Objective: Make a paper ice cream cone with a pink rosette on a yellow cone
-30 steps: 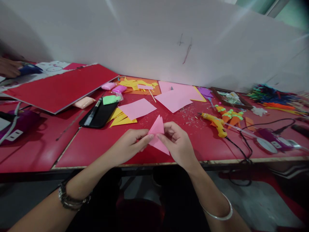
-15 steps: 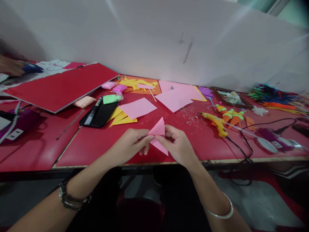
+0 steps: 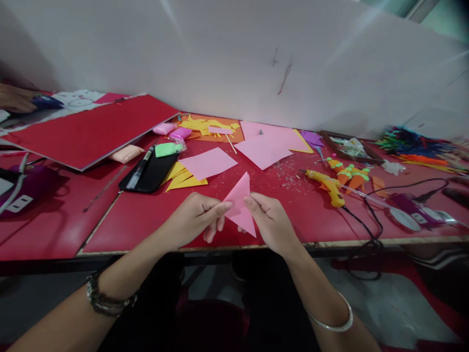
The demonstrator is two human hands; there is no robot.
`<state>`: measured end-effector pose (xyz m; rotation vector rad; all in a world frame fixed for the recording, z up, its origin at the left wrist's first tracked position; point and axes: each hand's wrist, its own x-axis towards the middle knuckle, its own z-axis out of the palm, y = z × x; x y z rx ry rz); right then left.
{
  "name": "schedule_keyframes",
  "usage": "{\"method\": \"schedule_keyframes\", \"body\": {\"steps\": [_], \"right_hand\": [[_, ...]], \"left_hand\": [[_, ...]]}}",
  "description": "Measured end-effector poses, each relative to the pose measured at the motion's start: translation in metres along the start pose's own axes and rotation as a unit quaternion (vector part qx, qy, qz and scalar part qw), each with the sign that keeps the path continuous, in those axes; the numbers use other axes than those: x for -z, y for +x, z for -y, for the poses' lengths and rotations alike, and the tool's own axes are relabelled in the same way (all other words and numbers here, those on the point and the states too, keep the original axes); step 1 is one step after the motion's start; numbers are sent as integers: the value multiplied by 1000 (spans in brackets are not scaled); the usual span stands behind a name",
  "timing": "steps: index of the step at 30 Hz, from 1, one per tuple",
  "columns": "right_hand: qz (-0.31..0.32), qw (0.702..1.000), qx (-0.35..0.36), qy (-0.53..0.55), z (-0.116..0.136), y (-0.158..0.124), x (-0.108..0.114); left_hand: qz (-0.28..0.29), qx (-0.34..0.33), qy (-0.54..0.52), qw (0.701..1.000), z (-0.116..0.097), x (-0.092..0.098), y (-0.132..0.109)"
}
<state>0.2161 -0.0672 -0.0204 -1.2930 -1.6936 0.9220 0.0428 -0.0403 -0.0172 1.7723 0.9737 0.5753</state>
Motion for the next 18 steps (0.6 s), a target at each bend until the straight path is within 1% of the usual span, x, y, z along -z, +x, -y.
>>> {"method": "schedule_keyframes", "body": {"steps": [2,4,7,9,11,16,18], "right_hand": [[7,1000,7,5,1,-1,0],[-7,1000,29,-3,3,-1,0],[-50,993,105,-29,6,-2,2],[-40,985,163,-45,7,-2,3],[-23,978,200,-50,6,-1,4],[-29,978,204,-33,2,0,6],[-33,978,206,-30,2,0,7]], "left_hand": [[1,3,-15,1000,0,1,0],[3,2,-30,1000,0,2,0],[3,-3,-48,999,0,5,1],[-5,-15,-54,998,-1,7,1],[-5,-32,-52,998,-2,8,1],[54,-39,-51,996,-1,9,-2],[63,-38,-49,996,-2,9,-3]]}}
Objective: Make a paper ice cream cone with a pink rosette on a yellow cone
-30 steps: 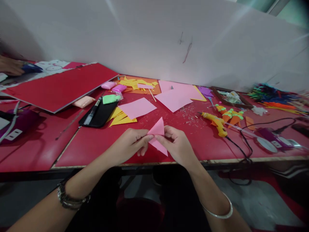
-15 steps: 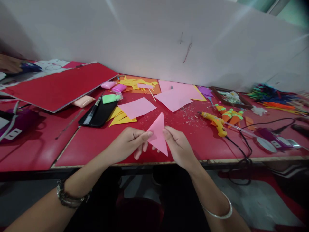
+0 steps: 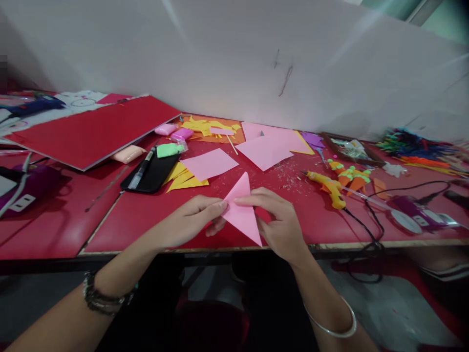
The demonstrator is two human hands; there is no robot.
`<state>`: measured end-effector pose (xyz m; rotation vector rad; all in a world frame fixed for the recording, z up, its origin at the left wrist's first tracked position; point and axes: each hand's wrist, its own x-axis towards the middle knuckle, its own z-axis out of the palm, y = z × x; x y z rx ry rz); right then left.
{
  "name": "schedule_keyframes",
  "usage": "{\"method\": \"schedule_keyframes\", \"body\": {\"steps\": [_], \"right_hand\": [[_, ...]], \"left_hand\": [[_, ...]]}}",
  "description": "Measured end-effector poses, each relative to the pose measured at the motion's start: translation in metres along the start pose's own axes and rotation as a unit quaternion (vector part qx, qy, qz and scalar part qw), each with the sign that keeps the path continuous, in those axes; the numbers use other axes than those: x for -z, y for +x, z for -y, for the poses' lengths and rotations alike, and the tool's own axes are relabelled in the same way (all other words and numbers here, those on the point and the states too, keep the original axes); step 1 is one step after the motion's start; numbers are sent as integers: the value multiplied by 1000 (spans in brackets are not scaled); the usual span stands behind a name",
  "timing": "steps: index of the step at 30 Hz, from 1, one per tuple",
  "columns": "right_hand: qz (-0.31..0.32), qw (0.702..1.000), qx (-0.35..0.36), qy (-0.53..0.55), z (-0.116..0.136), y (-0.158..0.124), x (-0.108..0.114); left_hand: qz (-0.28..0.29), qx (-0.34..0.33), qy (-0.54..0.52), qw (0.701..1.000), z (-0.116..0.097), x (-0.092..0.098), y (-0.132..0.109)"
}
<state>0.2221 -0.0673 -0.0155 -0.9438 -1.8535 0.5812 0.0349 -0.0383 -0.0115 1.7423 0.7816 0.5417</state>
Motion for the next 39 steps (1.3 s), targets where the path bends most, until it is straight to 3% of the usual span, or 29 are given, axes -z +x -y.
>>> {"method": "schedule_keyframes", "body": {"steps": [7,13,21,27,39], "right_hand": [[-36,999,-22,15,3,0,-2],[-99,988,-114,23,0,-2,-10],[-89,972,-167,140,1,-3,-17],[-91,965,-181,168,1,-2,-18],[-71,962,-201,171,3,0,-15]], "left_hand": [[15,-15,-6,1000,-1,-6,2],[-31,-72,56,995,3,-11,3],[-55,-73,104,990,-2,-17,4],[-81,-63,144,984,0,-19,4],[-60,-12,40,997,-1,-22,3]]}}
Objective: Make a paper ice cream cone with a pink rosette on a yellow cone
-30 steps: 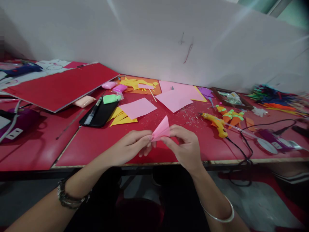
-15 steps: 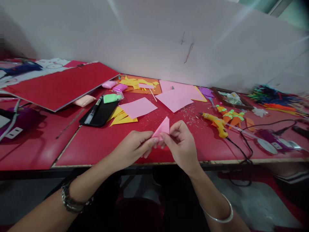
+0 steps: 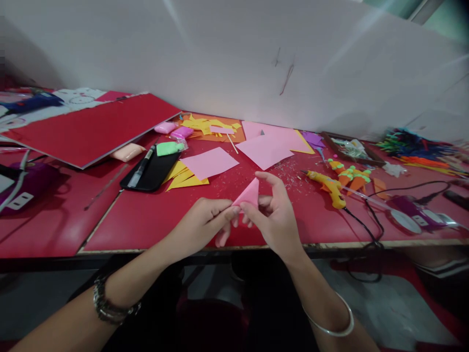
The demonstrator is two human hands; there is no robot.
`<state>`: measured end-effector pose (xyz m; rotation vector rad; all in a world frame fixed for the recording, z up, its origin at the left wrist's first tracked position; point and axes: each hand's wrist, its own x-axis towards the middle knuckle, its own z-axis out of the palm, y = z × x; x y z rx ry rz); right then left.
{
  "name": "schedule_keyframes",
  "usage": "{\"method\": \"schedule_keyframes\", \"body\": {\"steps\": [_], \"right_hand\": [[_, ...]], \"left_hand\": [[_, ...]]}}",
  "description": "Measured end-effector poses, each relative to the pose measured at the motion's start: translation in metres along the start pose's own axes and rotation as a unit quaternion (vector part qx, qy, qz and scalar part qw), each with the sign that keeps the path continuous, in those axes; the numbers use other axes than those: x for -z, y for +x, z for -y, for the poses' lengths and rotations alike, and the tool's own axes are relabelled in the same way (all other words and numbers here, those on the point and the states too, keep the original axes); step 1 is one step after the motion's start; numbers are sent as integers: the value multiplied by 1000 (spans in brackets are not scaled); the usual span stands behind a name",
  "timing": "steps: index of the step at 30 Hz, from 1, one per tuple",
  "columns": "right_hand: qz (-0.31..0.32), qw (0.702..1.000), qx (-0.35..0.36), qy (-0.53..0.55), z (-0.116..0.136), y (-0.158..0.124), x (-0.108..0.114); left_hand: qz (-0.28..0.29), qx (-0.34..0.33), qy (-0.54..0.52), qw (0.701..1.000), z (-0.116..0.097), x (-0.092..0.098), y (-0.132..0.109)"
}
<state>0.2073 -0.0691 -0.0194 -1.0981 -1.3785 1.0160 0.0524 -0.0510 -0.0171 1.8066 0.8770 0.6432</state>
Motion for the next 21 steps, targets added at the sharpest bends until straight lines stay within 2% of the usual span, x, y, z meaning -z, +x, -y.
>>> {"method": "schedule_keyframes", "body": {"steps": [4,8,13,21], "right_hand": [[69,997,-19,1,1,3,6],[85,996,-18,-22,0,3,6],[71,996,-21,-42,0,0,3],[-3,997,-2,-71,1,-3,0]], "left_hand": [[23,-15,24,999,2,2,1],[42,-16,46,998,3,5,2],[59,-17,60,996,3,9,3],[68,-33,51,996,-4,6,0]]}}
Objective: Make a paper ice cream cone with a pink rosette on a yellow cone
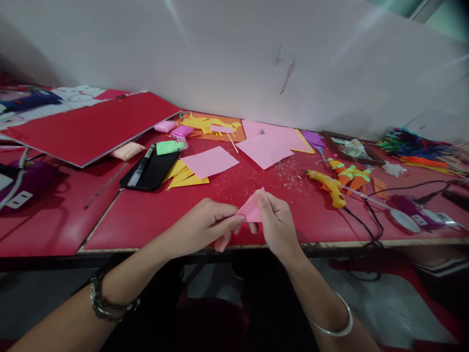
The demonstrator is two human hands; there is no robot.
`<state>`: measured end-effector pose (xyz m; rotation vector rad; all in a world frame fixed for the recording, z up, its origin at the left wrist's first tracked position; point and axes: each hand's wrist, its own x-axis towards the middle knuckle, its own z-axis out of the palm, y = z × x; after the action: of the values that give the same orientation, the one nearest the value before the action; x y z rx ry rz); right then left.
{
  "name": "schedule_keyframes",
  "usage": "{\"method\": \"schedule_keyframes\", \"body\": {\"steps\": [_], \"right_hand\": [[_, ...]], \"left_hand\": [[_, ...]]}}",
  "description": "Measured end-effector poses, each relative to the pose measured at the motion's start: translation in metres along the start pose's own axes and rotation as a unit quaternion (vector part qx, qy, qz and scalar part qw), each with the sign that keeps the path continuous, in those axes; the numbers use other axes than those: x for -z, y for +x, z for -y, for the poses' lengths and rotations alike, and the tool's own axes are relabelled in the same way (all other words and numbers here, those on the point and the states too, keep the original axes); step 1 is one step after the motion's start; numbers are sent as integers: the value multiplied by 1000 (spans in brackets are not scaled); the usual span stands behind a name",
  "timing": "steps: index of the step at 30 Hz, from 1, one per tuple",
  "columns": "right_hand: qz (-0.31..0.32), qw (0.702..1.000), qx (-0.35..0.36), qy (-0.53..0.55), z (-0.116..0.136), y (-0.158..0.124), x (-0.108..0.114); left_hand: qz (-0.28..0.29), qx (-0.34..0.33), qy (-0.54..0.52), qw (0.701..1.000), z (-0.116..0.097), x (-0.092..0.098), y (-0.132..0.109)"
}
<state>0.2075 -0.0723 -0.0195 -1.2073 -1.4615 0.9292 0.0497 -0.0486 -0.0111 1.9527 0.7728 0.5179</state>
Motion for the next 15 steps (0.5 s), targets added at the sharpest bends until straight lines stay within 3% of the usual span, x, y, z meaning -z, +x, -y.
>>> {"method": "schedule_keyframes", "body": {"steps": [3,8,15], "right_hand": [[3,1000,-4,11,-1,3,1],[82,996,16,7,-4,7,1],[103,994,8,-24,-4,5,5]], "left_hand": [[-18,7,-2,1000,1,-2,0],[-87,17,3,996,5,-2,1],[-104,30,1,994,7,-3,3]]}}
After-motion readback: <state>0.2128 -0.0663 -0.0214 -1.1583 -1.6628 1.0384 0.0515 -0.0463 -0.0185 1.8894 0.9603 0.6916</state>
